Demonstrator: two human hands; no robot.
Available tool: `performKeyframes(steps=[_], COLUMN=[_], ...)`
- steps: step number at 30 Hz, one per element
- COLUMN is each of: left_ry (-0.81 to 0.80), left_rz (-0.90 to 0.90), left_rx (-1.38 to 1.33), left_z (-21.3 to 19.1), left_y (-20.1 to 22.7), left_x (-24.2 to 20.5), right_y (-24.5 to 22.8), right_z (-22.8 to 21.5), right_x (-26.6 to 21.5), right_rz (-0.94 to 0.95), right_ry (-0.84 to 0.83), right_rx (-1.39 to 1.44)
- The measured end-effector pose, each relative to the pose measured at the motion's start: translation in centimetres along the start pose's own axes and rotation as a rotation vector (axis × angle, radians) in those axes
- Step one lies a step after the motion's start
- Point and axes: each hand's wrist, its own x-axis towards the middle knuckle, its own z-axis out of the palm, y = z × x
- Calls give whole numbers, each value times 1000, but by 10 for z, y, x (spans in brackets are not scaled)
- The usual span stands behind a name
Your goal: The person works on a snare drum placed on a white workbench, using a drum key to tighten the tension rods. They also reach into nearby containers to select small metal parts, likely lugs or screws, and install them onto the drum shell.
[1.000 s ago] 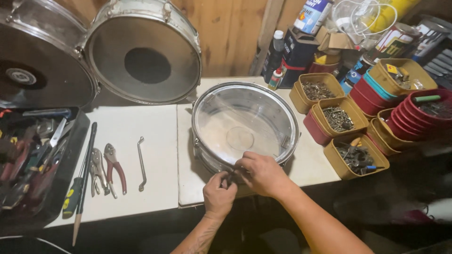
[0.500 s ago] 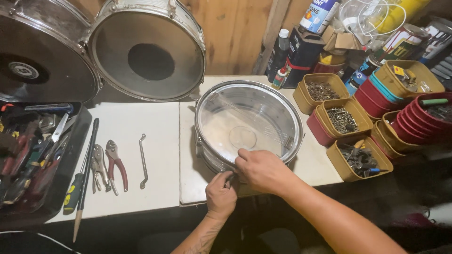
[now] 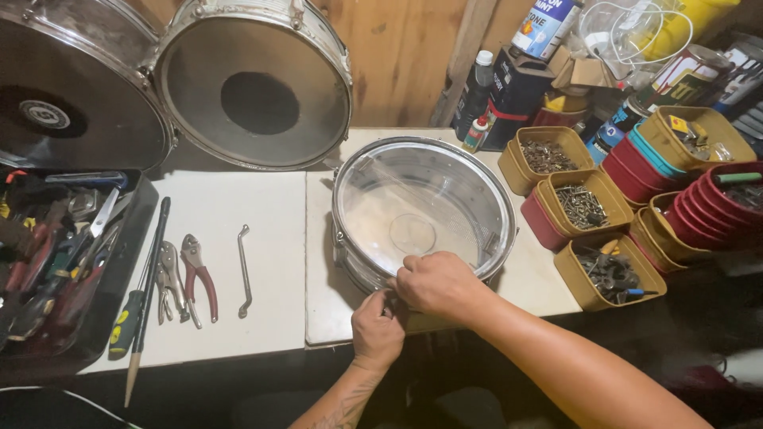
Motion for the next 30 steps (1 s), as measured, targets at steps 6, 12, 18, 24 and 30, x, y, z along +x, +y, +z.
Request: performKeyframes(steps=[6,12,18,24,30], left_ry=[19,0,-16,-10,-3], left_rz=[18,-54,-38,4,54], left_rx=[-13,41,44,53,10], left_z=[2,7,6,5,-2], left_y=[-5,-19,-21,-19,-7], left_x=[-2,-7,-6,-5,0], right_y=[7,21,14,13,16], right_z=[-40,-50,-41,-40,-31], right_x=[7,-8,-13,-13,-10], right_rz=[336,147,105,85,-175], right_ry=[-331,-157,-85,-33,6], right_rx=[240,373,394,400,145])
